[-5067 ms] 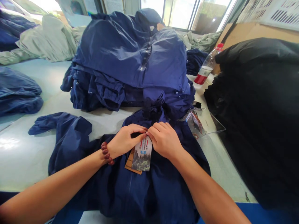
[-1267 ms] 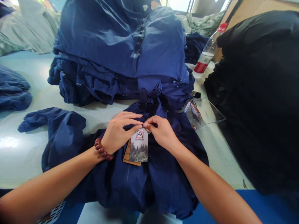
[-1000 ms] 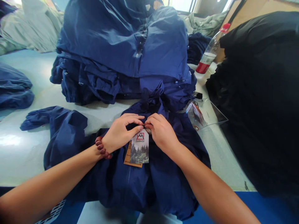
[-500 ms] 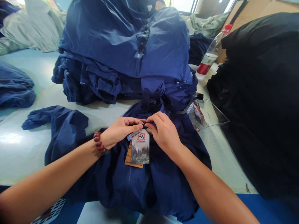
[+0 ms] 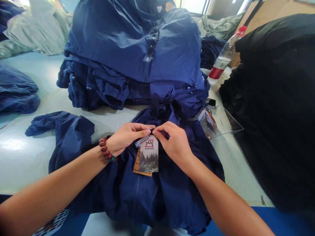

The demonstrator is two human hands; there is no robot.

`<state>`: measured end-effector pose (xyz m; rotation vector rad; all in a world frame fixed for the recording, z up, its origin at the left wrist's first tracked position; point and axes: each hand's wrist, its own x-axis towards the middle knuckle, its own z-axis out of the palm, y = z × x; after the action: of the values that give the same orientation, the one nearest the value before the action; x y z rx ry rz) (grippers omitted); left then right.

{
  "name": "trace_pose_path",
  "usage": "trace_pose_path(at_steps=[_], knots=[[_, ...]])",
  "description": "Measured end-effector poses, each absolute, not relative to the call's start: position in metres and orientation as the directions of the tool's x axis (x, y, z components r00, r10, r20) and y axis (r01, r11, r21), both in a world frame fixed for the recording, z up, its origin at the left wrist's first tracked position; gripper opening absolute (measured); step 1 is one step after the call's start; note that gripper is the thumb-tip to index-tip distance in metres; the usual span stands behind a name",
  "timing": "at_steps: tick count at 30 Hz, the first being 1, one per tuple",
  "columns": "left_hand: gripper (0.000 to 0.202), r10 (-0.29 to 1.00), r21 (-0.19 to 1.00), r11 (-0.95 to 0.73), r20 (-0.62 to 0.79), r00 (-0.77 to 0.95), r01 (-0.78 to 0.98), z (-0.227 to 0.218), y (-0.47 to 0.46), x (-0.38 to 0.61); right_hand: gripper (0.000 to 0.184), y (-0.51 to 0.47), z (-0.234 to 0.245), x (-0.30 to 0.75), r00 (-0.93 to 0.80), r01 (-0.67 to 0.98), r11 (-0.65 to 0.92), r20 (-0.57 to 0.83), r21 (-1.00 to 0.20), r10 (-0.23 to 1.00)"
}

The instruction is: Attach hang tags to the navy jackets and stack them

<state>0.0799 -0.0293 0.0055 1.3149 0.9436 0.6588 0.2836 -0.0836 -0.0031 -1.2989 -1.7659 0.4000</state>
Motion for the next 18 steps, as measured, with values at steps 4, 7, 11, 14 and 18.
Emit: trace_pose_path(at_steps=[4, 7, 11, 14, 18], knots=[[0.031, 0.836, 0.981, 0.171, -0.194, 0.513, 0.092, 0.0063, -0.0295, 0.0800, 0.012, -0.0833, -0.0043, 0.2843, -0.053, 0.586, 0.383, 0.438, -0.714, 0.898], [0.028, 0.838, 0.982, 0.166, -0.191, 0.511, 0.094, 0.0069, -0.0294, 0.0801, 0.012, -0.0832, -0.0033, 0.2842, -0.045, 0.561, 0.351, 0.396, -0.749, 0.917], [0.025, 0.844, 0.980, 0.179, -0.200, 0.498, 0.090, 0.0073, -0.0295, 0.0803, 0.010, -0.0833, -0.0017, 0.2835, -0.023, 0.514, 0.301, 0.338, -0.803, 0.941], [0.024, 0.852, 0.978, 0.191, -0.205, 0.482, 0.078, 0.0081, -0.0306, 0.0810, 0.010, -0.0832, -0.0020, 0.2838, -0.008, 0.475, 0.266, 0.299, -0.838, 0.954], [0.024, 0.860, 0.979, 0.196, -0.200, 0.470, 0.058, 0.0087, -0.0327, 0.0825, 0.010, -0.0822, -0.0043, 0.2856, 0.000, 0.430, 0.214, 0.238, -0.877, 0.971]])
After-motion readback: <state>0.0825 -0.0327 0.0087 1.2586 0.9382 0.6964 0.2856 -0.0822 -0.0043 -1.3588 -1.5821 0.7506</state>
